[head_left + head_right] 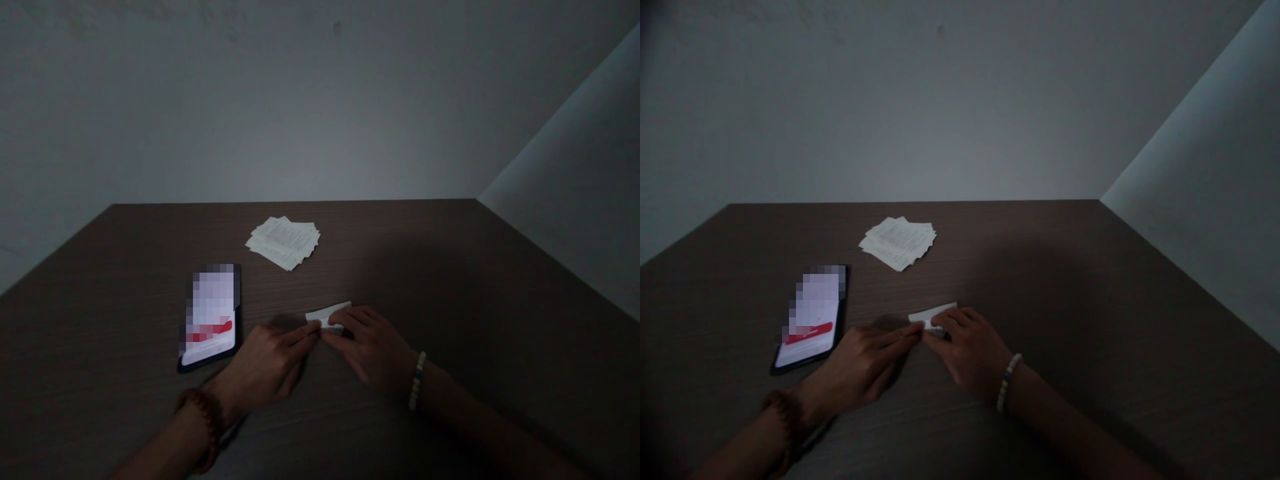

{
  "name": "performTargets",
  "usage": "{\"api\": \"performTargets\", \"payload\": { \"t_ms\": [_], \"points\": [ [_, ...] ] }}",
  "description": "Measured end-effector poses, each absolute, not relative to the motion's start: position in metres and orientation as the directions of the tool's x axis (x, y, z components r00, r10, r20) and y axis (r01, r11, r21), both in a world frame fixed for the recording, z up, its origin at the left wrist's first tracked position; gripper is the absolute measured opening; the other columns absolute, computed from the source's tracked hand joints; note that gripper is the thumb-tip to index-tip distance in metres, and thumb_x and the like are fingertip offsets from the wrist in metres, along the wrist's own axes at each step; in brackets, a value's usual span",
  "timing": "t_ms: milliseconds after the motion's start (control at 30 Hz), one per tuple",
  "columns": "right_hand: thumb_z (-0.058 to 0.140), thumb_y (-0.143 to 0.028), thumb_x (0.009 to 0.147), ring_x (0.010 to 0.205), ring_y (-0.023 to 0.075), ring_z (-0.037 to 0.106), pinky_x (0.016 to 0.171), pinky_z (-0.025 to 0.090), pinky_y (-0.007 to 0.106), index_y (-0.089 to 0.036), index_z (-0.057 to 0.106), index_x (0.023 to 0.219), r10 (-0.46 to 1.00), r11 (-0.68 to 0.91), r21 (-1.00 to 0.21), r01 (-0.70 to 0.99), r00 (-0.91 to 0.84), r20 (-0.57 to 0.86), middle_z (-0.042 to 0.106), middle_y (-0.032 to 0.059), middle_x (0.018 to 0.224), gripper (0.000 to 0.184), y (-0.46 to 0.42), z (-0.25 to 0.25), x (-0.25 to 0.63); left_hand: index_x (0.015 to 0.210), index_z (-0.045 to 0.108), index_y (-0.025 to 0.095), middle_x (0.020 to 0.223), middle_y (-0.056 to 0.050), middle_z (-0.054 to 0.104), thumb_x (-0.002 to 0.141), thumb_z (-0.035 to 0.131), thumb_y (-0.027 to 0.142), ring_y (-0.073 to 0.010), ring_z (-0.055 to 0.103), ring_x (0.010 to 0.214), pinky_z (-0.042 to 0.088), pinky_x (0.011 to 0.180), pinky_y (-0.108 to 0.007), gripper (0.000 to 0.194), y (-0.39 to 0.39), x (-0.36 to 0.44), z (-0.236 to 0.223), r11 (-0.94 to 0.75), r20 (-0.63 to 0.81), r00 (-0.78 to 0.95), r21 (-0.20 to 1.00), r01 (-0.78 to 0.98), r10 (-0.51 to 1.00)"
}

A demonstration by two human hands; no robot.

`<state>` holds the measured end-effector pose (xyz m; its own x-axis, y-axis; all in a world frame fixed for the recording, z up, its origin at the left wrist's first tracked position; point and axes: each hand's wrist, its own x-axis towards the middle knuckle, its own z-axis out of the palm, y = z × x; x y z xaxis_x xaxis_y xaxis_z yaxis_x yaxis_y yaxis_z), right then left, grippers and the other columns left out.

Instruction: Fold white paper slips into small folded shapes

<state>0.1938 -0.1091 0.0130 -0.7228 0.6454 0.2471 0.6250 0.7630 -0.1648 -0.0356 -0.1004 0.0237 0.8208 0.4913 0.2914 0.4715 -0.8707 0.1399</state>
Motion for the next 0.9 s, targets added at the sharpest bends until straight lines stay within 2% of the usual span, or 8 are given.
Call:
{"api": "performTargets", "payload": {
  "t_ms": [167, 300, 467, 533, 633, 767, 900],
  "points": [
    [0.053, -0.014, 0.085, 0.104, 0.0229, 0.048, 0.089, 0.04, 0.039, -0.02, 0.054, 0.122, 0.64, 0.767, -0.155, 0.623, -0.726, 0.252, 0.056, 0.0088, 0.118, 0.037, -0.111, 0.013, 0.193, 0.112, 0.058, 0.01, 0.12, -0.011, 0.064, 0.076, 0.041, 0.007, -0.0223, 0.07, 0.076, 0.057, 0.057, -0.035, 0.04, -0.1, -0.035, 0.021, -0.868, 0.283, 0.82, 0.138, 0.478, 0.497],
    [0.056, -0.013, 0.084, 0.097, 0.0219, 0.051, 0.085, 0.041, 0.038, -0.021, 0.058, 0.116, 0.638, 0.767, -0.169, 0.619, -0.708, 0.301, 0.06, 0.0069, 0.106, 0.033, -0.108, 0.014, 0.197, 0.106, 0.06, 0.011, 0.112, -0.009, 0.068, 0.077, 0.04, 0.008, -0.0218, 0.07, 0.076, 0.057, 0.059, -0.035, 0.036, -0.098, -0.037, 0.021, -0.868, 0.328, 0.805, 0.161, 0.469, 0.495],
    [0.055, -0.014, 0.086, 0.094, 0.021, 0.052, 0.085, 0.041, 0.038, -0.019, 0.059, 0.113, 0.724, 0.673, -0.302, 0.676, -0.518, 0.455, 0.061, 0.0081, 0.107, 0.029, -0.098, 0.014, 0.207, 0.098, 0.063, 0.013, 0.107, -0.007, 0.07, 0.079, 0.038, 0.007, -0.0199, 0.07, 0.07, 0.054, 0.055, -0.032, 0.032, -0.096, -0.046, 0.019, -0.879, 0.364, 0.8, 0.184, 0.44, 0.477],
    [0.055, -0.016, 0.087, 0.093, 0.0208, 0.053, 0.085, 0.042, 0.038, -0.019, 0.06, 0.111, 0.74, 0.658, -0.338, 0.673, -0.493, 0.458, 0.062, 0.0079, 0.104, 0.024, -0.096, 0.013, 0.208, 0.1, 0.063, 0.013, 0.108, -0.007, 0.07, 0.08, 0.039, 0.008, -0.0193, 0.07, 0.07, 0.053, 0.054, -0.031, 0.032, -0.095, -0.049, 0.018, -0.883, 0.363, 0.805, 0.184, 0.432, 0.469],
    [0.056, -0.019, 0.088, 0.087, 0.0196, 0.055, 0.082, 0.043, 0.037, -0.019, 0.063, 0.097, 0.754, 0.65, -0.371, 0.663, -0.504, 0.422, 0.064, 0.0059, 0.093, 0.012, -0.095, 0.012, 0.207, 0.104, 0.063, 0.012, 0.11, -0.007, 0.069, 0.08, 0.039, 0.009, -0.0186, 0.069, 0.073, 0.054, 0.057, -0.03, 0.033, -0.095, -0.05, 0.017, -0.888, 0.349, 0.817, 0.175, 0.424, 0.459],
    [0.058, -0.018, 0.086, 0.09, 0.02, 0.055, 0.084, 0.044, 0.037, -0.019, 0.061, 0.099, 0.792, 0.604, -0.407, 0.686, -0.46, 0.401, 0.063, 0.0061, 0.094, 0.014, -0.094, 0.009, 0.206, 0.108, 0.062, 0.011, 0.108, -0.01, 0.068, 0.08, 0.041, 0.012, -0.0232, 0.064, 0.079, 0.055, 0.061, -0.036, 0.035, -0.098, -0.045, 0.022, -0.875, 0.315, 0.821, 0.071, 0.479, 0.475],
    [0.058, -0.019, 0.085, 0.101, 0.0215, 0.054, 0.091, 0.042, 0.04, -0.019, 0.055, 0.114, 0.813, 0.573, -0.435, 0.695, -0.413, 0.411, 0.061, 0.0084, 0.11, 0.028, -0.092, 0.006, 0.207, 0.117, 0.057, 0.01, 0.112, -0.014, 0.065, 0.084, 0.042, 0.014, -0.0264, 0.061, 0.094, 0.055, 0.078, -0.042, 0.037, -0.101, -0.039, 0.028, -0.894, 0.294, 0.858, -0.028, 0.448, 0.421]
  ]
}}
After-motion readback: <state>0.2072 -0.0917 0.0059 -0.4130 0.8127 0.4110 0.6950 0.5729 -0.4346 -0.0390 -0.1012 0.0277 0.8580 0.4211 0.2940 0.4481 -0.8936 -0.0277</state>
